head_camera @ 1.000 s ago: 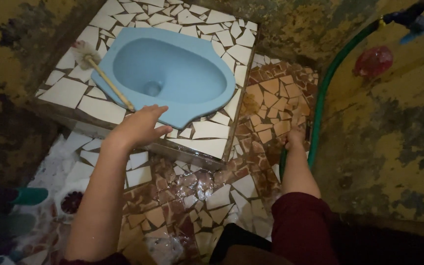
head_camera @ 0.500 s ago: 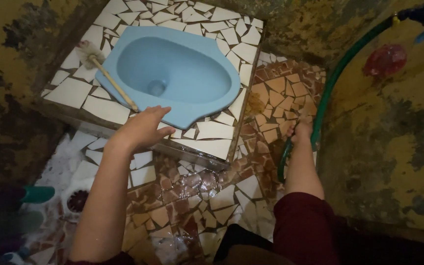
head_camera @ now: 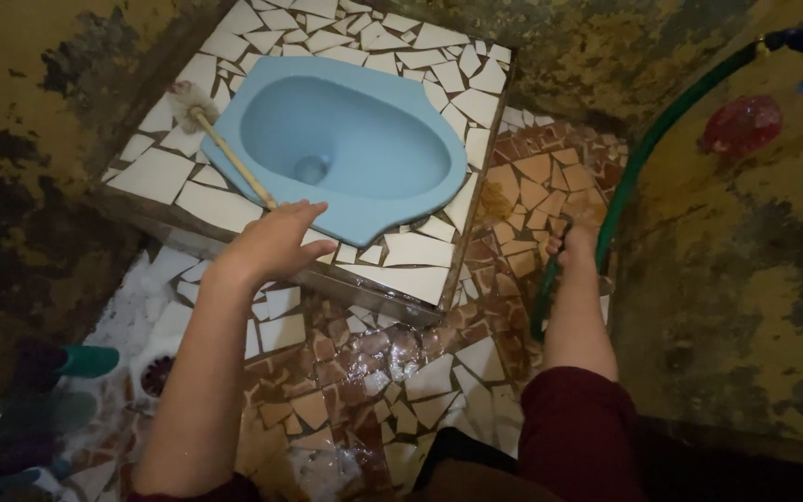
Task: The person uses a green hose to rinse a light blue squat toilet and the surrounding mosaic-tiled floor. They direct water into the bowl and across the tiles, occasionally using their hands to guide the flow and wipe surfaces.
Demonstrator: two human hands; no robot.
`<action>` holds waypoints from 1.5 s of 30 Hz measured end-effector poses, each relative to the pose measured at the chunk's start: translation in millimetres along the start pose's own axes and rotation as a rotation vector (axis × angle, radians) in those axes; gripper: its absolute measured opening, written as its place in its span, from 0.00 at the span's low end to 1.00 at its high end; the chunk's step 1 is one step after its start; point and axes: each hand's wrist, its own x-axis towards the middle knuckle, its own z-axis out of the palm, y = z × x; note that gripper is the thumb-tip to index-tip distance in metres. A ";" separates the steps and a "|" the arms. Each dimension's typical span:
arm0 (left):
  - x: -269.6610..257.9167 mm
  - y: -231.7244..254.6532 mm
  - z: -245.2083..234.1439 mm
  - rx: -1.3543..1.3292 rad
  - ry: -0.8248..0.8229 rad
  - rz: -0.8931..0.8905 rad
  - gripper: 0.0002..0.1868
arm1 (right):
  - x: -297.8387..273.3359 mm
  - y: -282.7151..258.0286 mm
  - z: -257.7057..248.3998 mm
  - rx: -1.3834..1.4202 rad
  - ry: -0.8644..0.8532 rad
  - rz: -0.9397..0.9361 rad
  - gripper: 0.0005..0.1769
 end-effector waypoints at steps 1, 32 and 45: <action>-0.5 -1.9 -0.3 0.001 0.003 0.009 0.37 | -9.0 -6.8 5.1 -0.004 -0.006 0.002 0.18; -42.0 -5.4 -25.8 0.021 0.031 -0.031 0.36 | -20.1 -49.8 89.9 0.710 0.095 0.015 0.22; -66.9 -21.1 -40.6 0.031 0.059 -0.132 0.38 | -94.4 -133.0 163.1 0.804 -0.232 -0.088 0.29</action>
